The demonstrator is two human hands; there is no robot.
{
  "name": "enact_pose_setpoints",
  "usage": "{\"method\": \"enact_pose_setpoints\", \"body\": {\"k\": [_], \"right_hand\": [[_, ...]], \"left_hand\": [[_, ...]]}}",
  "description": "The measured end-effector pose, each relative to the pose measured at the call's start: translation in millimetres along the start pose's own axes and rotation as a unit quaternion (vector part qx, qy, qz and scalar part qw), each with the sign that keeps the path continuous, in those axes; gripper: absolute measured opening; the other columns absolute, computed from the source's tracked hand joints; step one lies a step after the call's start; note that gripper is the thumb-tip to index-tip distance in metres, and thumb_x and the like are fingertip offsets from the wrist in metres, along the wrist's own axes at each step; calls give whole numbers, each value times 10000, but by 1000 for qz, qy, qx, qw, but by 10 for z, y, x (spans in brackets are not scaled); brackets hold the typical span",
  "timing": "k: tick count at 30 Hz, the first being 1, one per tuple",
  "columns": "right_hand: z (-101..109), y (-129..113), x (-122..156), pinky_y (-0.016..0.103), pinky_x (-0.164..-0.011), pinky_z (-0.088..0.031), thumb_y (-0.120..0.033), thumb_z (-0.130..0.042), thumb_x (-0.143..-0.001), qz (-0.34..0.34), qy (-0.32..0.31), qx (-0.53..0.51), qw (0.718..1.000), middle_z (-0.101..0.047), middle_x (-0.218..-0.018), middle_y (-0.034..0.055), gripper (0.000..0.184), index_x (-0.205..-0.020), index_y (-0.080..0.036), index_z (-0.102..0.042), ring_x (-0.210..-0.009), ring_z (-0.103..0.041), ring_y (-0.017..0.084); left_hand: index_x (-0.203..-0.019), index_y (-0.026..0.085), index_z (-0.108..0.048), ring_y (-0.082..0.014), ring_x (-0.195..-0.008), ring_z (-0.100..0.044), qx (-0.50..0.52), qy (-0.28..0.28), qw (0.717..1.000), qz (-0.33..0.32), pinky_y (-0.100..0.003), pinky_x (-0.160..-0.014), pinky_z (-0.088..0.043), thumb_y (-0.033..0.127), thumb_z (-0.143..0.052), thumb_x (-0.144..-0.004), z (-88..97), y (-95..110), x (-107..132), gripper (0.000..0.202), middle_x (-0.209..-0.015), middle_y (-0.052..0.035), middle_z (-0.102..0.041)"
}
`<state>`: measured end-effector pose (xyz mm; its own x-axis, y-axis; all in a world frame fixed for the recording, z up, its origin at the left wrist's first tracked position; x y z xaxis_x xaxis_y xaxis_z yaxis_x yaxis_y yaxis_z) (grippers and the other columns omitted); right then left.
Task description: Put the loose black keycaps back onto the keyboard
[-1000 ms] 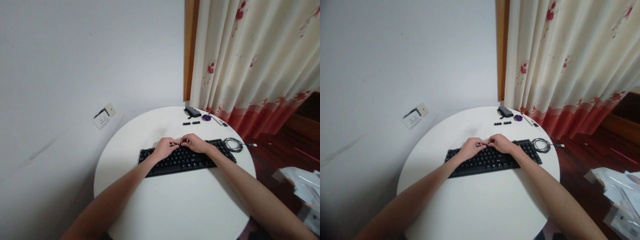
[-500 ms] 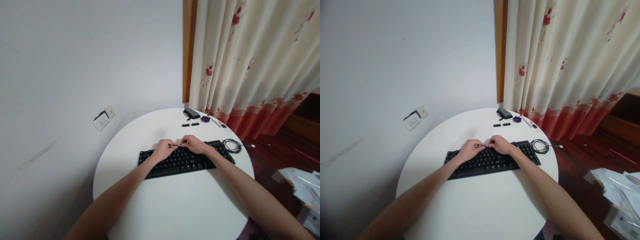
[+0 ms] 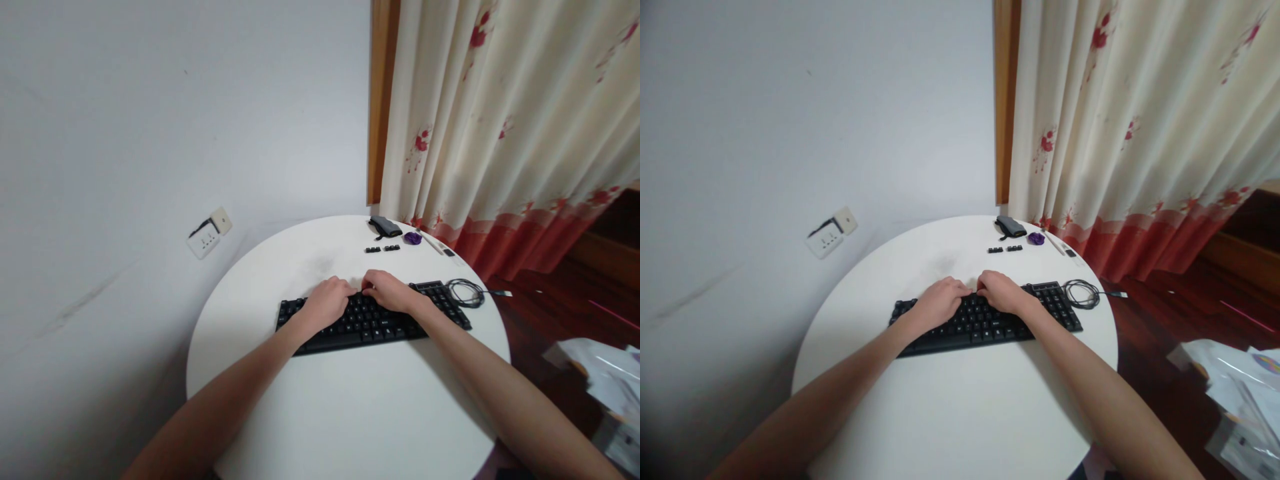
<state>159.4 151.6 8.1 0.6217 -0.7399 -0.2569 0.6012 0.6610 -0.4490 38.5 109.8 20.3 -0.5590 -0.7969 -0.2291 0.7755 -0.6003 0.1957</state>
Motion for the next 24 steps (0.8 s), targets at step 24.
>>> {"method": "enact_pose_setpoints", "body": {"k": [24], "right_hand": [[25,-400,171,333,-741,-459,-104,-450,-851,-39,-112,239,964,-673,-1014,169,251,-986,-111,-661,-973,-624,289]], "left_hand": [[-1045,189,-701,-233,-1014,-597,-69,-51,996,-22,-327,-874,-475,37,-416,-832,-55,57,35,387,-1056,-89,-663]]}}
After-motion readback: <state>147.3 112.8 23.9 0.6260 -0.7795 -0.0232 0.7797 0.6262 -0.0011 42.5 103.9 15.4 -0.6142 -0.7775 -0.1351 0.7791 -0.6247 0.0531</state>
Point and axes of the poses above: each hand's wrist, its own x-axis away from the middle knuckle, its own z-axis out of the back of the hand, y = z × x, the point moved 7 cm from there along -x, towards the middle knuckle
